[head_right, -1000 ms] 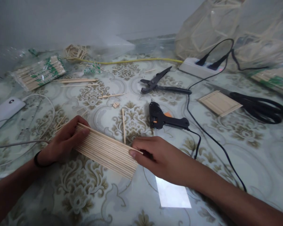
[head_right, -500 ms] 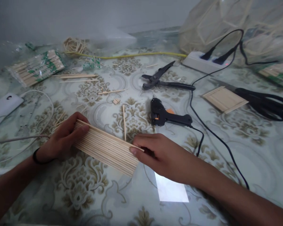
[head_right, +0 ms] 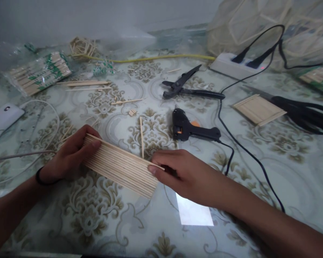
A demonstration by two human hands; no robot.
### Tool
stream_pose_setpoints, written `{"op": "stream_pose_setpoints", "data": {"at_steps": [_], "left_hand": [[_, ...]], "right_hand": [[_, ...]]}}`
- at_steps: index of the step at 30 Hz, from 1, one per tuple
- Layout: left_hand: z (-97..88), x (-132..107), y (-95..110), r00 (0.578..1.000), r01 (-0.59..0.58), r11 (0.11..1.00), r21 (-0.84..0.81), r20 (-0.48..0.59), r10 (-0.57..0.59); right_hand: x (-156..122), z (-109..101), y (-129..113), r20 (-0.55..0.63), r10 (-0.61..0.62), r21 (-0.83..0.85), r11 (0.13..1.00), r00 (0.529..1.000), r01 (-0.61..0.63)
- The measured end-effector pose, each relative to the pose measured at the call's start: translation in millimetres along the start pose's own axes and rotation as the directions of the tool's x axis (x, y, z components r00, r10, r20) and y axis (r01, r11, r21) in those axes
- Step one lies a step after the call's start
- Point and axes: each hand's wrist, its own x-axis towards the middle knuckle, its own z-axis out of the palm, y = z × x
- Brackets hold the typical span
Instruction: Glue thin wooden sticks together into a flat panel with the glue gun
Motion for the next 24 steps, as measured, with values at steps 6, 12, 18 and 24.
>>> {"op": "stream_pose_setpoints", "data": {"at_steps": [6,12,18,24], "left_hand": [[0.8,-0.8,0.6,1.000,-0.007,1.000,-0.023,0.000,0.007],[0.4,0.2,0.9,1.000,0.004,1.000,0.008,-0.013,-0.004],[0.4,-0.3,-1.9,1.000,0.004,1.000,-0.005,-0.012,-0.004],[1.5,0.6,0.7,1.000,-0.009,1.000,-0.023,-0.017,0.009]], "right_hand": [[0.6,0.1,0.2,0.000,-0.011,-0.001,1.000,1.000,0.011],[0.7,-0.1,0.1,-0.019,-0.030,-0.016,0.999,0.999,0.030],[-0.8,0.1,1.2,-0.017,-0.023,-0.016,1.000,1.000,0.023],[-2.5,0.4,3.6,-0.030,-0.039,-0.033,0.999,0.999,0.038]]}}
